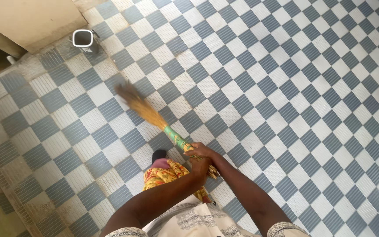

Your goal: The person sweeps a tiled floor using a hand broom, moving across the room and gathering dust near various objects including buckets and pots.

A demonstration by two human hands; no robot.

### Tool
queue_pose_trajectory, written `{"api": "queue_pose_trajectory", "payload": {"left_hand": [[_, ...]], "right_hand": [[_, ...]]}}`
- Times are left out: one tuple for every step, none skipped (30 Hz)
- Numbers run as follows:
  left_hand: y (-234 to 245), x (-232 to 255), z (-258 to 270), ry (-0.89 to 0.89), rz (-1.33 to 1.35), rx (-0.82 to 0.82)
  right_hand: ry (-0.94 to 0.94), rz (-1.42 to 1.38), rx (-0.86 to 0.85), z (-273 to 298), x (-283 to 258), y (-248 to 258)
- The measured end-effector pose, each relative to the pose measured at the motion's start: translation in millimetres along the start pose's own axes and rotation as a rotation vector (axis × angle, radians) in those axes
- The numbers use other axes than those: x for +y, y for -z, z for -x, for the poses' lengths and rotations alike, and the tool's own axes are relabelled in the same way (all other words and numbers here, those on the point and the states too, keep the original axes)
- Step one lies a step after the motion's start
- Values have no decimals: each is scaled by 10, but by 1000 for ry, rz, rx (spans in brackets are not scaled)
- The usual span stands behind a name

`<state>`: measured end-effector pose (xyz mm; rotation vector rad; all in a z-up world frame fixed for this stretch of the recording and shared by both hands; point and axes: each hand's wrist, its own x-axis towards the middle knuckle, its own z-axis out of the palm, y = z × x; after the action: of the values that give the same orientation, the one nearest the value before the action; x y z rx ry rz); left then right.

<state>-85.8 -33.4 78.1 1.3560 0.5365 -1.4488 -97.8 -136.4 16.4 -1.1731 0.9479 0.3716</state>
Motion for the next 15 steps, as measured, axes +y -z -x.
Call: {"api": "queue_pose_trajectory", "payload": {"left_hand": [[21, 34, -48, -1, 7, 32], [41, 65, -95, 2, 14, 62], [54, 116, -151, 5, 21, 92], [68, 163, -199, 11, 10, 71], [75, 235, -263, 17, 0, 50], [82, 284, -319, 27, -10, 31], [65, 334, -386, 18, 1, 1], [46, 381, -458, 11, 10, -27], [42, 401, -521, 4, 20, -56], [30, 441, -600, -17, 17, -90], [-1, 520, -697, -39, 14, -123], [-20, 581, -748, -61, 10, -159], [-34, 643, -767, -52, -24, -172], [-75, 767, -781, -44, -58, -187], [-121, 899, -786, -37, -93, -203]], "right_hand": [[-29, -7, -3, -56, -20, -27], [-61, -15, -5, -110, -34, -56], [-93, -23, -5, -183, -77, -60], [-108, -31, 27, -227, -108, -53], [-123, -39, 58, -270, -146, -36], [-142, -48, 89, -307, -175, -24], [-134, -69, 106, -351, -219, -1], [-128, -92, 121, -389, -260, 20], [-121, -114, 137, -421, -297, 42], [-122, -152, 162, -449, -334, 77], [-123, -189, 188, -481, -383, 128], [-124, -227, 215, -513, -438, 182], [-116, -232, 255, -549, -492, 220], [-106, -238, 294, -592, -557, 260], [-96, -244, 334, -630, -619, 301]]}}
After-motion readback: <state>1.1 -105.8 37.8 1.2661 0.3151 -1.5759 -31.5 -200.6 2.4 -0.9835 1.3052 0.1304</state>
